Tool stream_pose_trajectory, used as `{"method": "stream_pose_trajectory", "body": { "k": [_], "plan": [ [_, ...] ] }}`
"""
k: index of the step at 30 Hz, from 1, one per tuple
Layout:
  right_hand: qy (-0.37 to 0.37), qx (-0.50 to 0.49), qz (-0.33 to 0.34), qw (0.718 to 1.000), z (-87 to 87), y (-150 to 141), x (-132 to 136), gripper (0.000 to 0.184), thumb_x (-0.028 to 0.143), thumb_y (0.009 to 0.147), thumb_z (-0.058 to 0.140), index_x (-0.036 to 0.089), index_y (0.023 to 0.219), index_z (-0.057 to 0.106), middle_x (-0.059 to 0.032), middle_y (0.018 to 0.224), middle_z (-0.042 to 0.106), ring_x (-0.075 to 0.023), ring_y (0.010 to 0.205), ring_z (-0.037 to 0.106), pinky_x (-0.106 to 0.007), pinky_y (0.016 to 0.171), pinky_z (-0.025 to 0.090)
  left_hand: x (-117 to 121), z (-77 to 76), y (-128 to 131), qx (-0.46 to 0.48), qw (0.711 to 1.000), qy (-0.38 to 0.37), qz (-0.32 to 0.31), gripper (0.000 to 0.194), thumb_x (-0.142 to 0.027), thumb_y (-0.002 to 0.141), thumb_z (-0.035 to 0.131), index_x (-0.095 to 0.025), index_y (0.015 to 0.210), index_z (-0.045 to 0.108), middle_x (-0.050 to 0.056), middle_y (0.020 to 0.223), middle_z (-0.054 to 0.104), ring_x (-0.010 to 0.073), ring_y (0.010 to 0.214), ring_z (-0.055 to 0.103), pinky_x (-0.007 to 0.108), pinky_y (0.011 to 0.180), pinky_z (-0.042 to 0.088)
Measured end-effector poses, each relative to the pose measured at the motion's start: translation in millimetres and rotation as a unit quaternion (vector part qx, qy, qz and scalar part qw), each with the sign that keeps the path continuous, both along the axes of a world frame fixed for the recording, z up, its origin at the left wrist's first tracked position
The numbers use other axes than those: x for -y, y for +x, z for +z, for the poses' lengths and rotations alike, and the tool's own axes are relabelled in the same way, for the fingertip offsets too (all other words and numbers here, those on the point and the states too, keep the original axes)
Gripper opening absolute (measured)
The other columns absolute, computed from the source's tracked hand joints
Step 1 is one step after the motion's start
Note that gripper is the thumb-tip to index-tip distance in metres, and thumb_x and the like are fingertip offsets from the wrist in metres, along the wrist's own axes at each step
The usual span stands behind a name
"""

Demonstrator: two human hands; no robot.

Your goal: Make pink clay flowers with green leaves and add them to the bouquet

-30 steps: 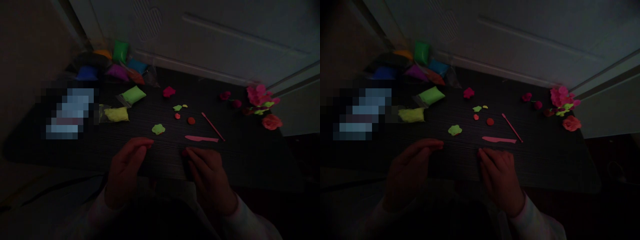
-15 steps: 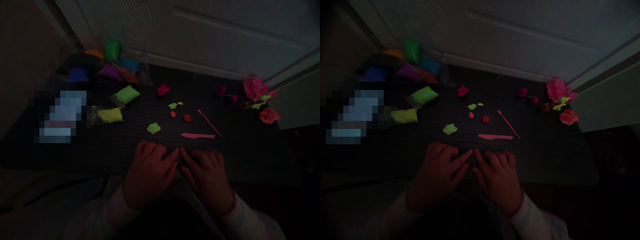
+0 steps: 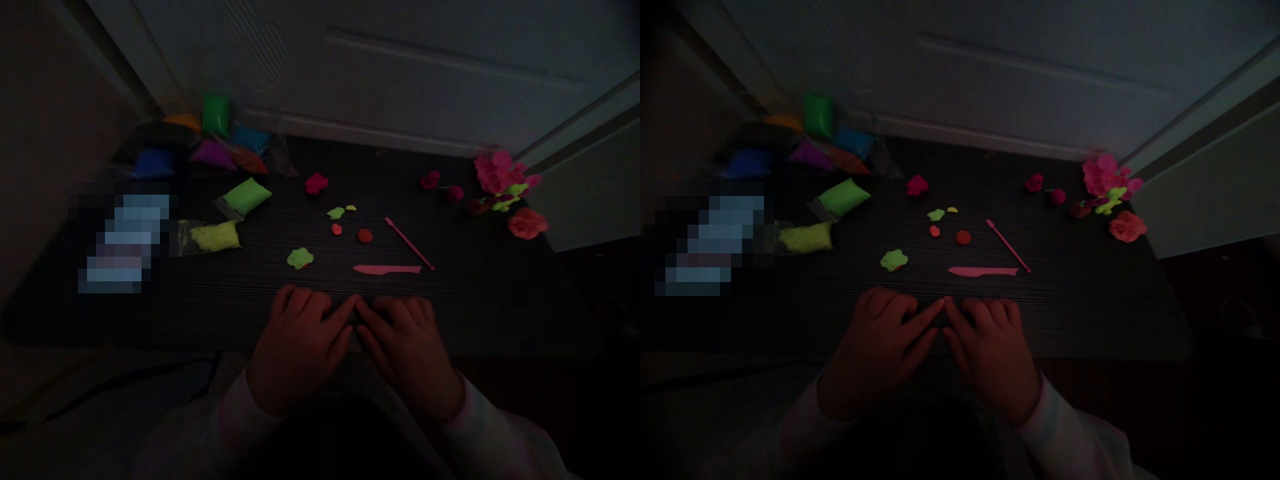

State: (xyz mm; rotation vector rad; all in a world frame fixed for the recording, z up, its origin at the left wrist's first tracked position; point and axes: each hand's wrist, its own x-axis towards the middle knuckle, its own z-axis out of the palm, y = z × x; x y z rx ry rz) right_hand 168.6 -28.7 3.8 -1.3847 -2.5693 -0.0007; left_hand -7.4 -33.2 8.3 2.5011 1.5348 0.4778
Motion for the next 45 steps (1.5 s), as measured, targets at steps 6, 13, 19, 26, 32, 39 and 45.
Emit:
{"method": "stream_pose_trajectory", "body": {
  "k": [6, 13, 19, 26, 32, 39, 45],
  "plan": [
    [-0.084, -0.121, 0.008, 0.989, -0.8, 10.0, -3.6, 0.038, 0.025, 0.087, 0.041, 0.017, 0.124, 0.048, -0.0079, 0.092, 0.054, -0.0190, 0.085, 0.048, -0.036, 0.073, 0.040, 1.3, -3.3, -0.5, -0.016, 1.000, 0.016, -0.001, 0.034, -0.034, 0.085, 0.042, -0.024, 0.113, 0.057, 0.004, 0.081, 0.056, 0.0210, 0.079, 0.045, 0.042, 0.077, 0.036],
    [-0.128, -0.235, -0.051, 0.962, -1.1, 12.4, -4.0, 0.037, 0.022, 0.087, 0.041, 0.018, 0.124, 0.046, -0.0059, 0.092, 0.052, -0.0153, 0.085, 0.051, -0.030, 0.071, 0.046, -0.2, -1.7, 2.3, -0.022, 1.000, -0.004, 0.002, 0.043, -0.043, 0.085, 0.039, -0.026, 0.123, 0.048, 0.006, 0.089, 0.056, 0.0227, 0.084, 0.045, 0.043, 0.079, 0.037],
    [-0.093, -0.208, -0.044, 0.973, -2.0, 10.1, -4.0, 0.035, 0.022, 0.086, 0.044, 0.016, 0.120, 0.051, -0.0071, 0.091, 0.053, -0.0166, 0.084, 0.051, -0.032, 0.071, 0.046, 0.7, -2.2, 6.9, -0.033, 0.999, -0.006, 0.025, 0.043, -0.047, 0.084, 0.039, -0.027, 0.120, 0.052, 0.006, 0.093, 0.056, 0.0240, 0.090, 0.045, 0.047, 0.086, 0.032],
    [-0.053, -0.145, -0.034, 0.988, -5.8, 7.6, -1.8, 0.033, 0.023, 0.086, 0.044, 0.016, 0.117, 0.053, -0.0084, 0.091, 0.054, -0.0186, 0.082, 0.049, -0.036, 0.071, 0.045, -0.5, -4.8, 8.7, -0.028, 0.999, 0.012, 0.020, 0.042, -0.044, 0.085, 0.040, -0.023, 0.118, 0.054, 0.008, 0.094, 0.056, 0.0241, 0.090, 0.044, 0.044, 0.085, 0.033],
    [-0.017, -0.113, -0.028, 0.993, -8.8, 5.7, -1.5, 0.034, 0.022, 0.086, 0.044, 0.012, 0.117, 0.053, -0.0095, 0.089, 0.055, -0.0193, 0.080, 0.047, -0.035, 0.069, 0.042, 0.3, -4.0, 6.2, 0.000, 1.000, 0.010, 0.028, 0.046, -0.045, 0.084, 0.039, -0.021, 0.121, 0.051, 0.008, 0.092, 0.055, 0.0239, 0.088, 0.044, 0.042, 0.081, 0.035],
    [-0.006, -0.011, -0.017, 1.000, -5.4, 0.2, -1.5, 0.040, 0.030, 0.086, 0.043, 0.022, 0.125, 0.048, -0.0075, 0.090, 0.054, -0.0203, 0.078, 0.046, -0.036, 0.069, 0.034, 0.0, -4.0, 7.3, -0.027, 0.998, 0.009, 0.051, 0.045, -0.045, 0.084, 0.039, -0.018, 0.118, 0.055, 0.008, 0.090, 0.057, 0.0244, 0.088, 0.046, 0.044, 0.083, 0.033],
    [-0.011, 0.029, -0.028, 0.999, -1.8, -4.7, -1.4, 0.041, 0.031, 0.085, 0.043, 0.024, 0.125, 0.047, -0.0077, 0.095, 0.055, -0.0204, 0.081, 0.045, -0.036, 0.071, 0.031, 0.4, -2.9, 7.8, -0.020, 0.998, 0.013, 0.051, 0.043, -0.043, 0.083, 0.042, -0.019, 0.116, 0.056, 0.008, 0.089, 0.058, 0.0233, 0.087, 0.047, 0.042, 0.082, 0.034]
  ]
}}
